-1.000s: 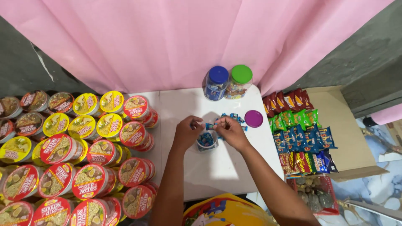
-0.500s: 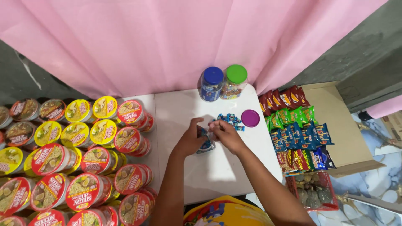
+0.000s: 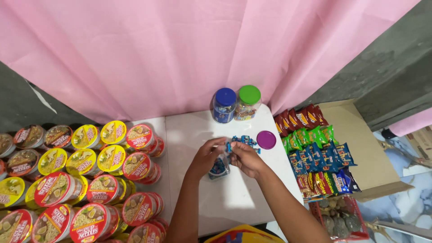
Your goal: The person picks up small blue-wrapped candies from a table and places them into a clear plastic jar. They repeat this action multiple times, filling the jar with candies. The person then closes the jar with a blue lid and moves it aside.
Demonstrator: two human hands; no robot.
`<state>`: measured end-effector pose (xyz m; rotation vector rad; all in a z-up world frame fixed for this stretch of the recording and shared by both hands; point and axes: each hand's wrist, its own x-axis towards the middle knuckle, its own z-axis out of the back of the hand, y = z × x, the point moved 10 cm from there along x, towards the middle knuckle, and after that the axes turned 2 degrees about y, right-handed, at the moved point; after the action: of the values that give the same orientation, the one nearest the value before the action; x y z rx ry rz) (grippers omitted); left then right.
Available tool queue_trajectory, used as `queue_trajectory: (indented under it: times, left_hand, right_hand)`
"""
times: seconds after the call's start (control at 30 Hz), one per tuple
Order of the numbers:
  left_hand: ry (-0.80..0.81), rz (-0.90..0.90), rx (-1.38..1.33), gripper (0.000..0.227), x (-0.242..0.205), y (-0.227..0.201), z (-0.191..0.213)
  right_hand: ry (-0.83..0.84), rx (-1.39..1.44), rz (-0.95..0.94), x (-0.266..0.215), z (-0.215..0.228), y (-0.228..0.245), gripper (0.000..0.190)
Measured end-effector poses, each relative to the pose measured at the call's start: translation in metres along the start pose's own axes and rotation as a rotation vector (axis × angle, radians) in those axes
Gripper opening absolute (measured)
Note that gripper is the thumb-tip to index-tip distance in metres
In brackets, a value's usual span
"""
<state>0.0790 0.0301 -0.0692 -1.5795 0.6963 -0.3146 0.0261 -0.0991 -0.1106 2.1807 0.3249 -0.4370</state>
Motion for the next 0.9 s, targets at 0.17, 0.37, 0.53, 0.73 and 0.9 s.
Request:
queue_trajectory:
  times: [0.17, 0.37, 0.53, 0.73, 0.9]
  left_hand:
    - [-0.045, -0.269, 0.181, 0.023, 0.004, -0.023, -0.006]
    - [-0.191, -0.131, 0.222, 0.020, 0.001, -0.017, 0.014]
    - [-0.187, -0.097, 0.170, 0.032, -0.011, -0.033, 0.015]
    - [-0.059, -0.009, 0.326, 0.040, -0.016, -0.029, 0.007]
    - [-0.062, -0.260, 0.364, 0.020, -0.019, -0.043, 0.002]
  right_hand:
    - [-0.035, -0.133, -0.016, 0.002, -0.002, -0.001, 0.007]
    - [-0.097, -0.016, 0.090, -0.010, -0.010, 0.018, 0.016]
    - [-0.083, -0.322, 0.192, 0.000, -0.008, 0.022, 0.013]
    - [-0.065, -0.304, 0.146, -0.010, -0.022, 0.023, 0.018]
    - [0.006, -0.196, 0.094, -0.010, -0.022, 0.018, 0.019]
